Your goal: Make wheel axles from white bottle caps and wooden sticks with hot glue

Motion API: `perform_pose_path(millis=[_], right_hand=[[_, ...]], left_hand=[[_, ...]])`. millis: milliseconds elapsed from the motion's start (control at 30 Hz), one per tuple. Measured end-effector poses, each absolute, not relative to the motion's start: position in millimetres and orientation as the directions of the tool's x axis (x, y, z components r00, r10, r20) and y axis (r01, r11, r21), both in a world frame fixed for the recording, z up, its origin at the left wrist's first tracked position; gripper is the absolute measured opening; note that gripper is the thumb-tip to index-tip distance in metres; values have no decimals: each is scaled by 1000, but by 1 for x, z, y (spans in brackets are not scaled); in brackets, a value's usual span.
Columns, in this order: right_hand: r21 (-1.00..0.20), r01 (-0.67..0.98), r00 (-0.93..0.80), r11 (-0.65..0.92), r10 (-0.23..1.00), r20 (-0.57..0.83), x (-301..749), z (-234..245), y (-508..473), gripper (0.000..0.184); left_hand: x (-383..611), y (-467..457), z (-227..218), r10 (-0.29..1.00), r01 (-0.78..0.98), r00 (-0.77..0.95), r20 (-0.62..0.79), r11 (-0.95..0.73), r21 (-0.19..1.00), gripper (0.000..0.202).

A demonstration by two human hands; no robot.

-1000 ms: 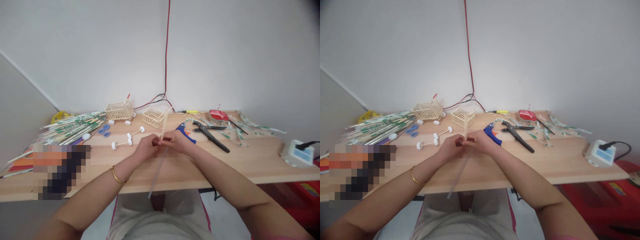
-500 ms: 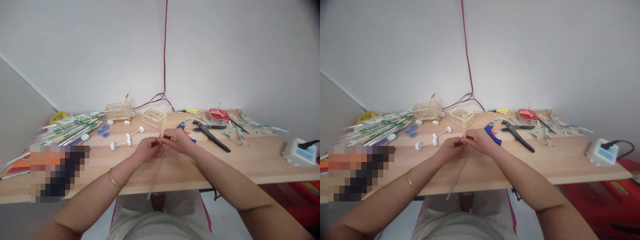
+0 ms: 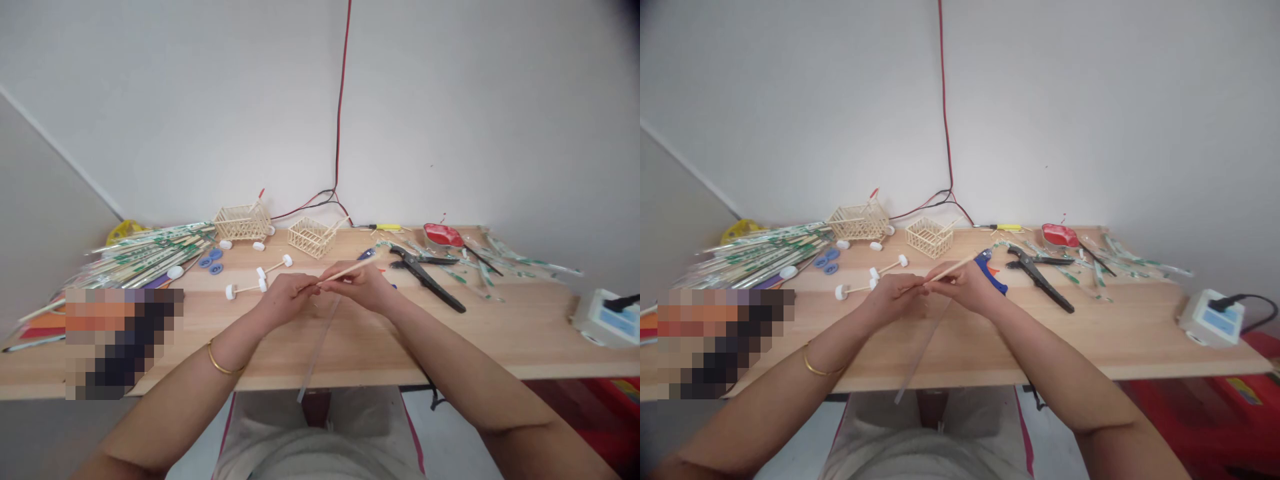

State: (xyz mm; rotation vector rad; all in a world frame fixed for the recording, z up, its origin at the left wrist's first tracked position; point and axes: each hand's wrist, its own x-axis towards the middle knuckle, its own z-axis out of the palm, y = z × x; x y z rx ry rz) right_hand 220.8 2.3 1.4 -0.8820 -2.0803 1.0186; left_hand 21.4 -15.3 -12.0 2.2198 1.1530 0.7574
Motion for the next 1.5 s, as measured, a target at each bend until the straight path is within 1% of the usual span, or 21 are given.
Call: perform_pose_path(millis=[33, 100, 167, 200, 233, 267, 300, 333, 400, 433, 467, 500, 567, 600, 700, 800, 867, 967, 1067, 1233, 1500], right_hand=[[-844, 284, -607, 455, 767, 210, 226, 5, 3, 31], [-834, 312, -660, 454, 735, 154, 242, 15, 5, 56], [-829, 278, -632, 485, 743, 222, 258, 29, 3, 70], [-834, 230, -611, 502, 741, 278, 265, 37, 1, 70], [-829, 194, -571, 524, 747, 339, 269, 45, -2, 66], [-804, 227, -531, 549, 762, 371, 270, 51, -7, 59], [-753, 330, -498, 569, 782, 373, 267, 57, -11, 50], [-659, 473, -474, 585, 800, 369, 261, 60, -15, 41], [-480, 648, -511, 592, 804, 302, 242, 60, -19, 29], [-452, 678, -548, 580, 808, 215, 231, 57, -19, 26], [-473, 682, -578, 558, 808, 119, 221, 53, -16, 26], [-540, 670, -606, 509, 795, -4, 212, 48, -12, 28], [-719, 647, -590, 252, 763, -264, 200, 39, -2, 27], [-780, 615, -584, 117, 732, -351, 197, 35, 3, 24], [-858, 471, -565, -206, 675, -473, 191, 27, 11, 19], [-861, 300, -563, -411, 653, -507, 182, 21, 10, 20], [-849, 259, -523, -460, 673, -524, 172, 18, 9, 20], [-826, 281, -452, -488, 693, -563, 154, 13, 11, 20], [-799, 298, -446, -522, 664, -600, 138, 10, 15, 21], [-758, 292, -432, -583, 627, -649, 127, 3, 19, 20], [-720, 290, -400, -630, 603, -690, 127, -2, 16, 19]], left_hand=[[18, -14, -11, 820, 606, 501, 278, -562, 563, 27], [13, -12, -12, 769, 692, 534, 350, -636, 341, 27], [9, -9, -13, 737, 751, 551, 391, -643, 153, 24], [8, -8, -13, 726, 768, 559, 400, -635, 80, 22], [7, -7, -13, 718, 780, 567, 404, -625, 15, 20], [7, -7, -13, 710, 789, 572, 411, -613, -40, 20], [7, -8, -13, 700, 794, 576, 421, -602, -86, 20], [7, -9, -12, 690, 797, 579, 434, -591, -123, 20], [8, -12, -10, 669, 799, 583, 461, -575, -175, 21], [9, -13, -9, 660, 798, 585, 471, -572, -190, 21], [9, -15, -9, 650, 794, 589, 479, -574, -198, 21], [10, -16, -8, 641, 789, 594, 486, -581, -197, 21], [10, -18, -8, 620, 773, 603, 502, -608, -178, 22], [10, -18, -8, 609, 763, 608, 510, -624, -165, 23], [7, -16, -8, 592, 742, 614, 522, -659, -126, 25], [-4, -8, -3, 625, 751, 587, 515, -658, -57, 23], [-19, 1, 3, 690, 803, 493, 529, -595, 27, 24], [-45, 12, 11, 766, 893, 264, 587, -423, 151, 27], [-64, 18, 13, 815, 929, 141, 563, -306, 210, 27], [-66, 21, 5, 889, 927, 190, 417, -302, 222, 25], [-58, 22, 1, 933, 929, 220, 285, -289, 230, 24]])
